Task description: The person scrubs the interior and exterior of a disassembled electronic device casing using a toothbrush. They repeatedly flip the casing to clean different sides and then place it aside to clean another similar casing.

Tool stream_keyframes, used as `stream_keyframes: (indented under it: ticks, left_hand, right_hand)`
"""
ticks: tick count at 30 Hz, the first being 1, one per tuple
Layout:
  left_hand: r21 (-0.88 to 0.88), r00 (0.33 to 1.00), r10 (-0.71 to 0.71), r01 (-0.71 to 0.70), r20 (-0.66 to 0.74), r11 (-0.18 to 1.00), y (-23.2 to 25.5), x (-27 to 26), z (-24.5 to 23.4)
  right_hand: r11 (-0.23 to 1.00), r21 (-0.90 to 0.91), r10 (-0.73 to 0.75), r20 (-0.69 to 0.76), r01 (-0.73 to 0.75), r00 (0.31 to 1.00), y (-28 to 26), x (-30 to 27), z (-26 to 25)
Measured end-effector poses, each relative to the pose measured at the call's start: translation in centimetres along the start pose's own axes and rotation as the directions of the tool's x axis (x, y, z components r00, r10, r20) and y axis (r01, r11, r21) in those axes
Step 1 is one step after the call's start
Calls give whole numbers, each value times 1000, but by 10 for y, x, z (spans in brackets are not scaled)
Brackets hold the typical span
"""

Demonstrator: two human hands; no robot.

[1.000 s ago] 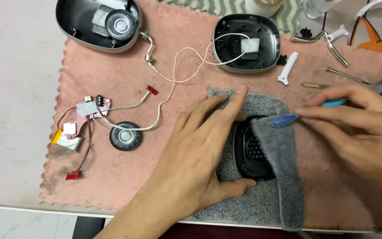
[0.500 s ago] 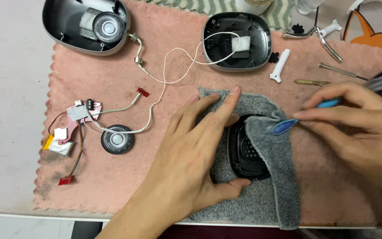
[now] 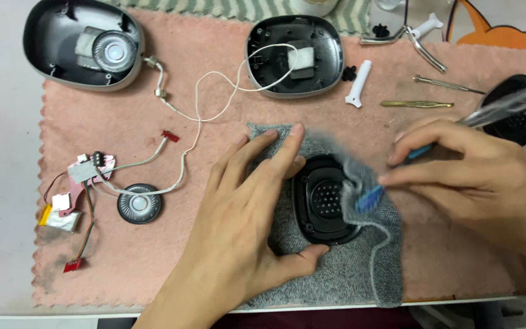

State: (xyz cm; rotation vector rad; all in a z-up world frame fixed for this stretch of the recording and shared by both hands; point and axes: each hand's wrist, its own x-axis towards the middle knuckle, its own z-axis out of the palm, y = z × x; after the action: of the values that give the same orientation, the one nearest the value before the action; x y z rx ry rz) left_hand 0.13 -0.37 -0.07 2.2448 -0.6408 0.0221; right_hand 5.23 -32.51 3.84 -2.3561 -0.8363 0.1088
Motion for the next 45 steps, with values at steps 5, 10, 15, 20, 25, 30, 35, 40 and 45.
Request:
stream_keyframes:
  ticks: [5,10,15,20,25,30,35,40,45]
  left_hand:
    - [-9,1000,-5,5,14,1000,1,1,-1]
    - [18,1000,1,-1,14,1000,0,0,-1]
    - [58,1000,11,-12,8,998,-2,1,0]
    - [60,1000,-1,0,11,998,-1,1,0]
    - [64,1000,9,-9,1,998,-1,0,1]
    - [60,1000,2,-2,-1,998,1,0,0]
    - [142,1000,13,-13,4,990,8,-3,-1]
    - [234,1000,11,-5,-24,972,23,-5,3]
    - [297,979,-71,127,-190,946,41,-9,20]
  right_hand:
    - [996,13,-92,50,91,994,18,16,-8]
    - [962,71,-272,101,265,957,21,30,-11]
    - [969,3,-249,15,249,968,16,44,-14]
    - [951,63,-308,82,303,948,17,36,-10]
    - [994,33,-105,21,104,994,16,22,-5]
    - [993,85,-89,127,78,988,7,12,-6]
    - [997,-24,-72,41,73,997,3,8,-6]
    - [1000,-16,-3,-13,3,1000,-8,-2,-11]
    - [992,10,124,-61,-123,990,-11,-19,-7]
